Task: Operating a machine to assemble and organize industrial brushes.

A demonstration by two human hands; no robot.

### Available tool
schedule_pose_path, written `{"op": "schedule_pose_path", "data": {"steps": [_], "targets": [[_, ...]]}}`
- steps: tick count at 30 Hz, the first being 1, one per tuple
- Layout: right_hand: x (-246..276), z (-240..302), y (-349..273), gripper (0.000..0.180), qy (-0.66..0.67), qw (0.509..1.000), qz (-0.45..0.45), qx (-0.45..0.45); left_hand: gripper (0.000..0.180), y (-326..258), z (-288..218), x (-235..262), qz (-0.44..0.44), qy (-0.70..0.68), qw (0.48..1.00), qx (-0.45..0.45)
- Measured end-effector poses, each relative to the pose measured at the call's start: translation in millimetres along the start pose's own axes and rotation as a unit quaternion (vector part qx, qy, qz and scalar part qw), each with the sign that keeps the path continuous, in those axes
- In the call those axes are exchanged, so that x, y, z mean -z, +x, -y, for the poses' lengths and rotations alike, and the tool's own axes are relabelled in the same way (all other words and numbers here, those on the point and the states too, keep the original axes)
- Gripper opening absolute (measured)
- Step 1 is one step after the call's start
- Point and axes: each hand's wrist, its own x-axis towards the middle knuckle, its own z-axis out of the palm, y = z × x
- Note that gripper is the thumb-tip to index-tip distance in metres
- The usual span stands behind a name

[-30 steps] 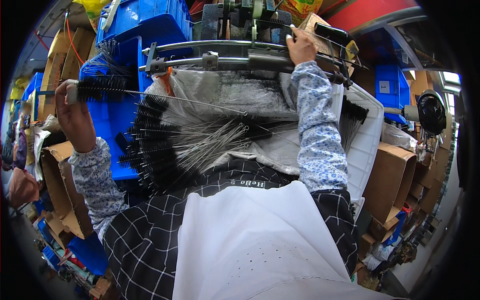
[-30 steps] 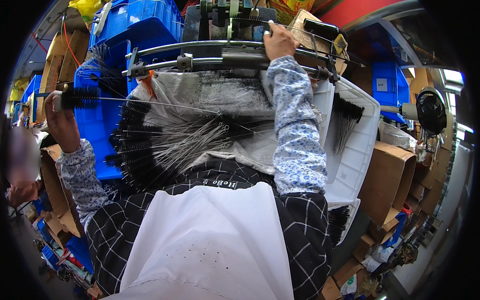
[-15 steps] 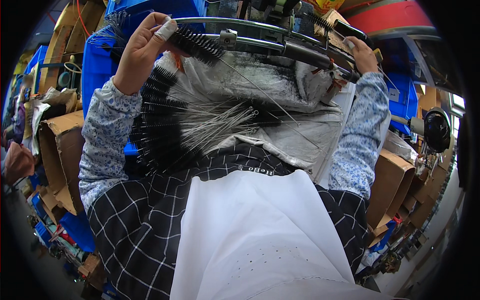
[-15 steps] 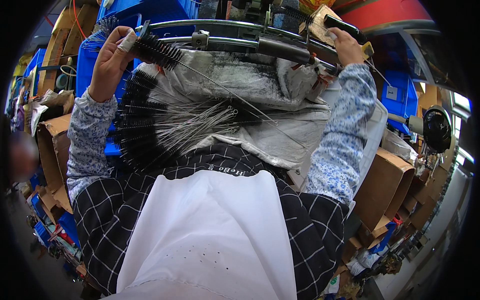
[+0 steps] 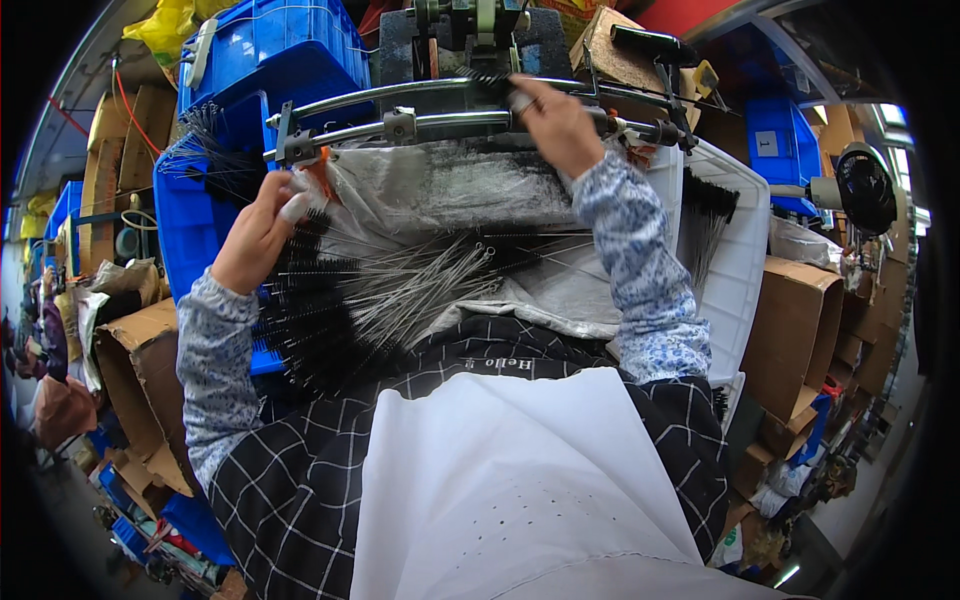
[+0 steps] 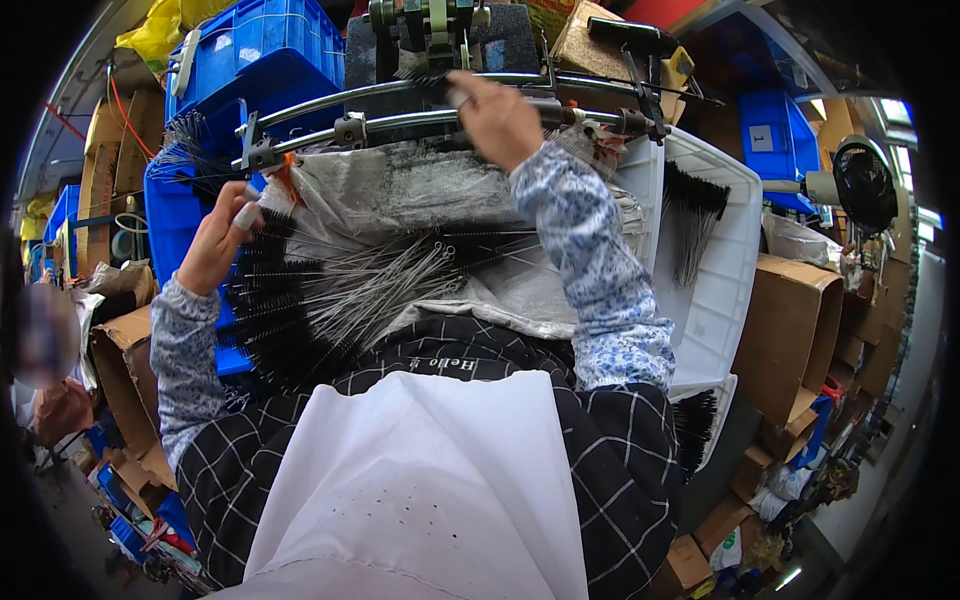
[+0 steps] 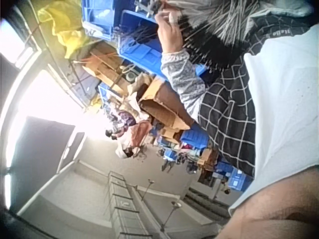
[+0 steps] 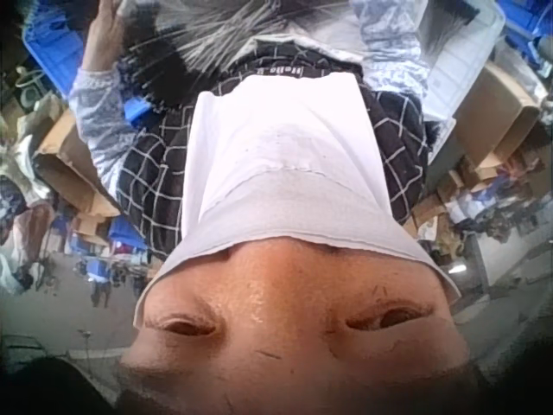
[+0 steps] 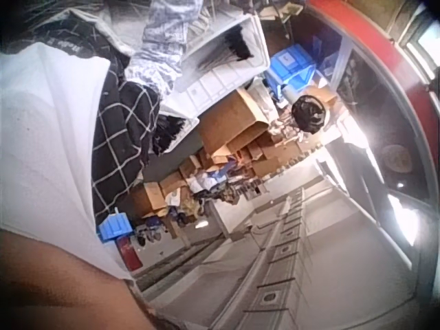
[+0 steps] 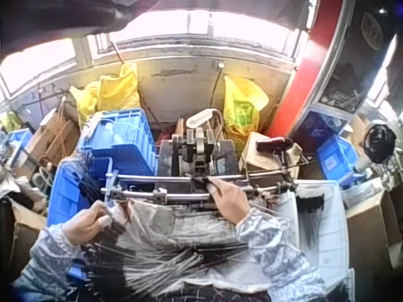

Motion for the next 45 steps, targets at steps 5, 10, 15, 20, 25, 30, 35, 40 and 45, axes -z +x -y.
{"op": "schedule_pose_path", "data": {"steps": [5,10,15,20,25,30,35,40,45], "targets": [[13,-70,54,0.025,-0.313,0.937,-0.159,0.0,0.015,-56,59,2,0.029,0.184,0.981,0.061],[9,-70,63,0.025,-0.341,0.924,-0.174,-0.014,0.014,-67,53,-10,-0.057,0.072,0.992,0.086],[12,-67,61,0.025,-0.321,0.933,-0.157,-0.027,0.015,-68,62,-14,-0.093,0.158,0.982,0.053],[12,-67,63,0.028,-0.308,0.943,-0.114,-0.058,0.013,-66,53,9,-0.355,0.126,0.926,0.014],[1,-100,81,0.035,-0.401,0.906,-0.132,0.005,0.017,-54,39,61,-0.503,0.069,0.857,-0.091],[11,-99,75,0.038,-0.363,0.92,-0.146,0.03,0.02,-44,9,68,-0.544,-0.015,0.831,-0.118],[23,-97,55,0.043,-0.28,0.941,-0.149,-0.114,0.019,-32,6,57,-0.485,-0.143,0.851,-0.142],[8,-81,59,0.037,-0.234,0.954,-0.159,-0.1,0.018,-22,0,50,-0.461,-0.166,0.857,-0.163],[-5,-74,63,0.035,-0.235,0.954,-0.166,-0.089,0.018,-36,8,57,-0.471,-0.187,0.846,-0.165]]}}
